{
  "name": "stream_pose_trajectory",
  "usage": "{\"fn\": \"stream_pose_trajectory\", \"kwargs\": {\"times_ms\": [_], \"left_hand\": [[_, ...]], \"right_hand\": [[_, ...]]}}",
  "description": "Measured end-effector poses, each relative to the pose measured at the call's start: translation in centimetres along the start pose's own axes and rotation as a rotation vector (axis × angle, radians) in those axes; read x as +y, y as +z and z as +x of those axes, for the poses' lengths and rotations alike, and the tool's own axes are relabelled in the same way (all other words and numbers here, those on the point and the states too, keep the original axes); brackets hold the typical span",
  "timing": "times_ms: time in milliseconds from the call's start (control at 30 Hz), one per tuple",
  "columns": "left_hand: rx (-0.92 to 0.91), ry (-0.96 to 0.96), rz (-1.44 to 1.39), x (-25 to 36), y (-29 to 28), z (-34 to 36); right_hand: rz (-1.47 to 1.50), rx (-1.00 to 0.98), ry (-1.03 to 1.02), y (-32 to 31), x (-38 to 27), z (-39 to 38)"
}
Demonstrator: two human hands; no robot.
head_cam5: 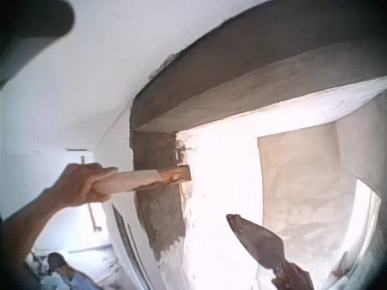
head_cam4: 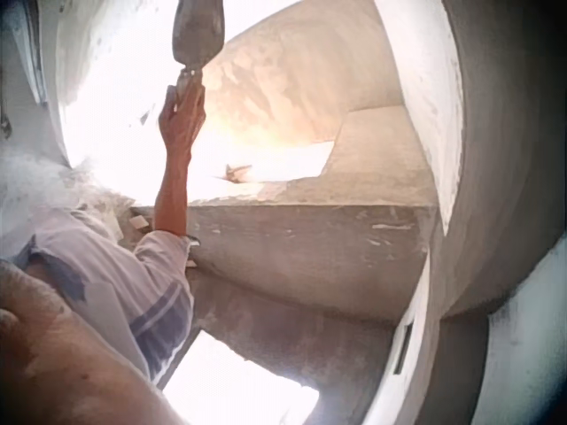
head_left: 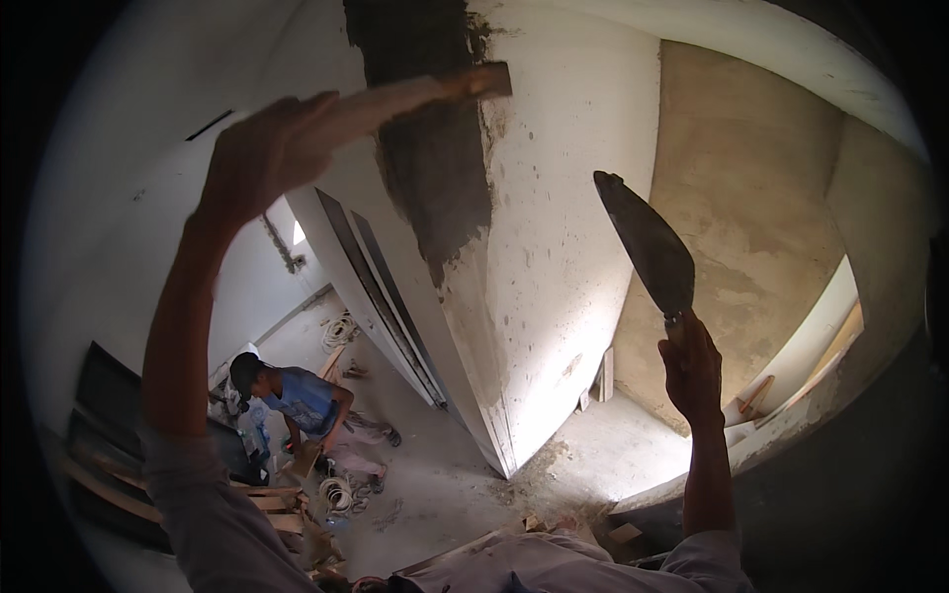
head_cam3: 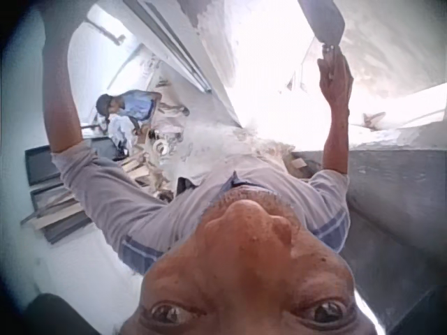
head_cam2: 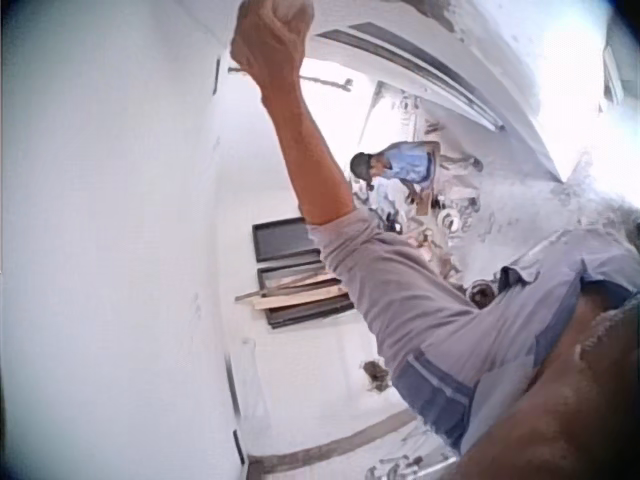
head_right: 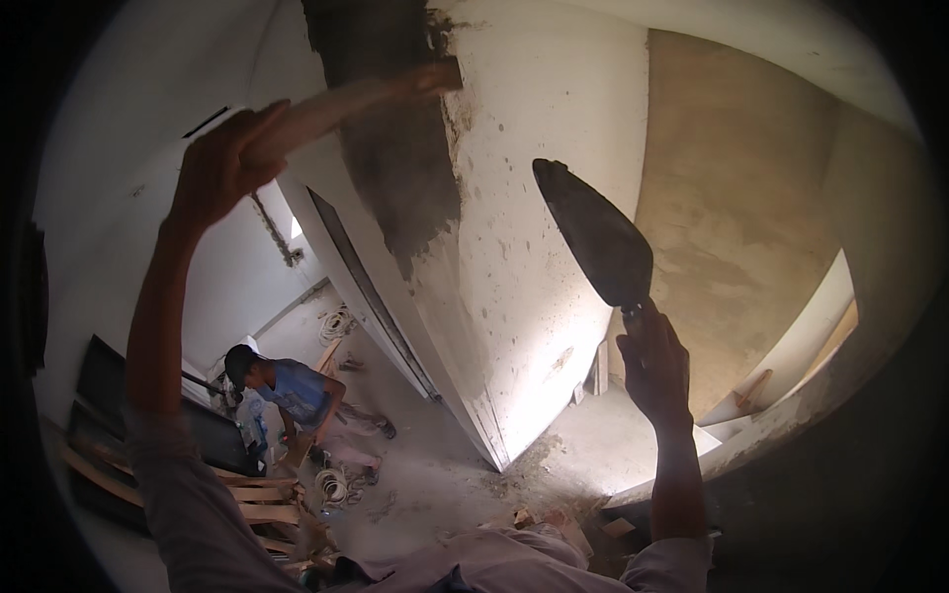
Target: The person applies mortar to a wall corner using a trowel and a wooden board. They scoop mortar from a bucket onto the board and smooth it against the wall edge to plaster the corner.
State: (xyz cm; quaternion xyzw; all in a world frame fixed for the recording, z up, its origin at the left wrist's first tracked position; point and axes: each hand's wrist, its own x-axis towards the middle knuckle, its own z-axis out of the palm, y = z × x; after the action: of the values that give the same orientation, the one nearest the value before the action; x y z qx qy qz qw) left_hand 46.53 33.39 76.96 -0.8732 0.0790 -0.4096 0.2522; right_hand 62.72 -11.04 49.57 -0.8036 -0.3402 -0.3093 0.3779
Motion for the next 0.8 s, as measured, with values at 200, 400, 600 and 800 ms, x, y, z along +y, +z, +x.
{"fn": "stream_pose_trajectory", "kwargs": {"times_ms": [200,400,600,800], "left_hand": [[-0.037,-0.090,0.122,-1.3,0.3,7.2],[-0.057,-0.150,0.198,-2.1,2.3,8.1],[-0.071,-0.185,0.221,-3.2,3.0,8.2],[-0.041,-0.183,0.228,-3.8,3.4,8.4]], "right_hand": [[0.150,-0.157,0.212,0.1,3.8,-1.1],[0.187,-0.179,0.215,1.6,7.2,-2.2],[0.136,-0.263,0.194,2.1,8.9,-3.0],[0.097,-0.307,0.249,2.7,9.7,-3.3]]}}
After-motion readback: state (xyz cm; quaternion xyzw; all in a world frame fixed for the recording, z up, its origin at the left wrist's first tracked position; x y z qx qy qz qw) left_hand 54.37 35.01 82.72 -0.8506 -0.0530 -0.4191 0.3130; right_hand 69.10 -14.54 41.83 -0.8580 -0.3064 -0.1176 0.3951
